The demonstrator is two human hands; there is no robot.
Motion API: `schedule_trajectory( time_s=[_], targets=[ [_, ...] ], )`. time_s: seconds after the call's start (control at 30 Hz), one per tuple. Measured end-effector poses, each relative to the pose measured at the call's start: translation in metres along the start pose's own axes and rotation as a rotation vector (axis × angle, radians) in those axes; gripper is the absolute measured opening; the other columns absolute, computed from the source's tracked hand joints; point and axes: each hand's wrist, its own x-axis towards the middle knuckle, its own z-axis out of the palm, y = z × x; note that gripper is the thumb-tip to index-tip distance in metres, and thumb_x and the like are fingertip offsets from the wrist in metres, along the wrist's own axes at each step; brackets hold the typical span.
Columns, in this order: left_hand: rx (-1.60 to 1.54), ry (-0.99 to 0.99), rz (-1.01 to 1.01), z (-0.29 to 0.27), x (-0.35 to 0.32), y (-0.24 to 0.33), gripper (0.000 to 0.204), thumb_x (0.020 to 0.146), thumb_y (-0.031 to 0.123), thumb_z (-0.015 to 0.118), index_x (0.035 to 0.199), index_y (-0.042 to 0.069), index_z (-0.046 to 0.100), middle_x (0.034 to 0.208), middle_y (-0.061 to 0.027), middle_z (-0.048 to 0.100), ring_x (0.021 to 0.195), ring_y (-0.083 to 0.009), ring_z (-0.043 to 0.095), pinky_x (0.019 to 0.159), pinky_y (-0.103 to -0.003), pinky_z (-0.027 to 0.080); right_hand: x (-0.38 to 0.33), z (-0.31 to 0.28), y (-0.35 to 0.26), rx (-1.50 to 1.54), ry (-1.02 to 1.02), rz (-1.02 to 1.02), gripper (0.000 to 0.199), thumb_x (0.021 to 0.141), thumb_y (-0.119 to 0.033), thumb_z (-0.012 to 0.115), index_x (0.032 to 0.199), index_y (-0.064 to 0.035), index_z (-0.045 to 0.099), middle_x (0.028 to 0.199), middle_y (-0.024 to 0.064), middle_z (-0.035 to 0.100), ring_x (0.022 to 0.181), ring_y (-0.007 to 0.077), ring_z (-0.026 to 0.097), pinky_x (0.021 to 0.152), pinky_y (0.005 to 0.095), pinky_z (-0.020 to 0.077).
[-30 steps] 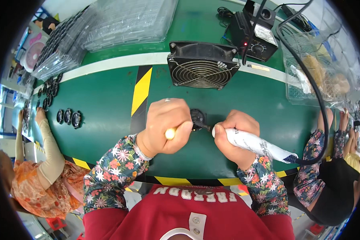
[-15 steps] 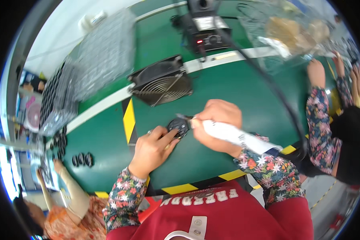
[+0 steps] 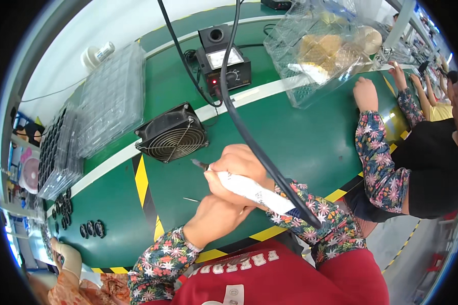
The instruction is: The person solders electronic components inside circular casings using a soldering iron and a yellow tool. They then wipe the tip of the soldering iron on a soldering station sponge before continuing to solder the components.
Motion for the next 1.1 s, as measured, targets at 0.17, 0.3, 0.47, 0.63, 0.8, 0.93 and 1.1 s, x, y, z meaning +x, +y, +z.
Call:
schedule_trajectory(
  time_s=[0.17, 0.3, 0.47, 0.63, 0.8, 0.93, 1.1],
  targets=[
    [0.214, 0.001, 0.092, -0.007, -0.029, -0.009, 0.021, 0.076, 0.022, 0.061, 0.081, 0.002, 0.059, 0.084, -0.0101, 0.061, 0.073, -0.0218, 0.059, 0.061, -0.033, 0.049, 0.003, 0.009, -0.017, -0.178, -0.174, 0.11, 0.014, 0.065, -0.002, 0.066, 0.071, -0.0061, 0.055, 0.057, 0.007, 0.05, 0.048, 0.0225, 0.049, 0.043, 0.0321, 0.0388],
    [0.411, 0.2, 0.133, -0.01, -0.054, -0.024, 0.018, 0.073, 0.02, 0.062, 0.08, 0.004, 0.06, 0.091, -0.0078, 0.059, 0.077, -0.0192, 0.057, 0.056, -0.03, 0.048, -0.004, -0.001, -0.017, -0.108, -0.107, 0.164, 0.014, 0.067, 0.0, 0.064, 0.072, -0.005, 0.052, 0.056, 0.0085, 0.046, 0.046, 0.0227, 0.046, 0.043, 0.0314, 0.0375],
    [0.678, 0.456, -0.548, -0.055, -0.128, -0.068, 0.011, 0.072, 0.016, 0.061, 0.069, 0.008, 0.055, 0.077, -0.0102, 0.061, 0.064, -0.0263, 0.057, 0.054, -0.036, 0.047, -0.013, -0.001, -0.019, -0.047, -0.132, 0.267, 0.01, 0.072, -0.001, 0.059, 0.075, -0.0014, 0.05, 0.064, 0.0088, 0.048, 0.056, 0.0183, 0.047, 0.052, 0.0287, 0.0396],
    [0.859, 0.72, -1.2, -0.093, -0.218, -0.091, 0.021, 0.077, 0.02, 0.061, 0.086, 0.004, 0.052, 0.073, -0.0144, 0.06, 0.068, -0.0334, 0.06, 0.057, -0.042, 0.048, -0.019, 0.002, -0.019, 0.007, -0.175, 0.345, 0.008, 0.077, -0.001, 0.056, 0.075, -0.0009, 0.047, 0.068, 0.0056, 0.045, 0.062, 0.0138, 0.041, 0.057, 0.026, 0.0354],
    [0.858, 0.723, -1.302, -0.095, -0.249, -0.103, 0.021, 0.076, 0.024, 0.063, 0.086, 0.006, 0.066, 0.078, -0.0132, 0.061, 0.071, -0.0328, 0.059, 0.064, -0.04, 0.048, -0.015, 0.001, -0.022, -0.004, -0.196, 0.335, 0.009, 0.076, -0.001, 0.057, 0.075, -0.0011, 0.047, 0.066, 0.0058, 0.046, 0.059, 0.0135, 0.042, 0.055, 0.0257, 0.0352],
    [0.751, 0.677, -0.958, -0.088, -0.212, -0.094, 0.018, 0.075, 0.019, 0.064, 0.088, 0.006, 0.066, 0.073, -0.0127, 0.058, 0.068, -0.0316, 0.058, 0.061, -0.04, 0.047, -0.012, 0.001, -0.021, -0.023, -0.183, 0.342, 0.01, 0.07, 0.001, 0.061, 0.073, -0.0017, 0.051, 0.063, 0.0096, 0.052, 0.053, 0.0203, 0.05, 0.05, 0.0287, 0.0402],
    [0.458, 0.403, -0.467, -0.067, -0.136, -0.064, 0.019, 0.072, 0.015, 0.066, 0.09, 0.008, 0.066, 0.075, -0.0075, 0.056, 0.067, -0.0256, 0.058, 0.059, -0.035, 0.047, -0.006, 0.009, -0.027, -0.011, -0.196, 0.324, 0.011, 0.069, -0.001, 0.064, 0.07, -0.0023, 0.053, 0.061, 0.0084, 0.053, 0.051, 0.0204, 0.052, 0.049, 0.0288, 0.0409]
  ],
)
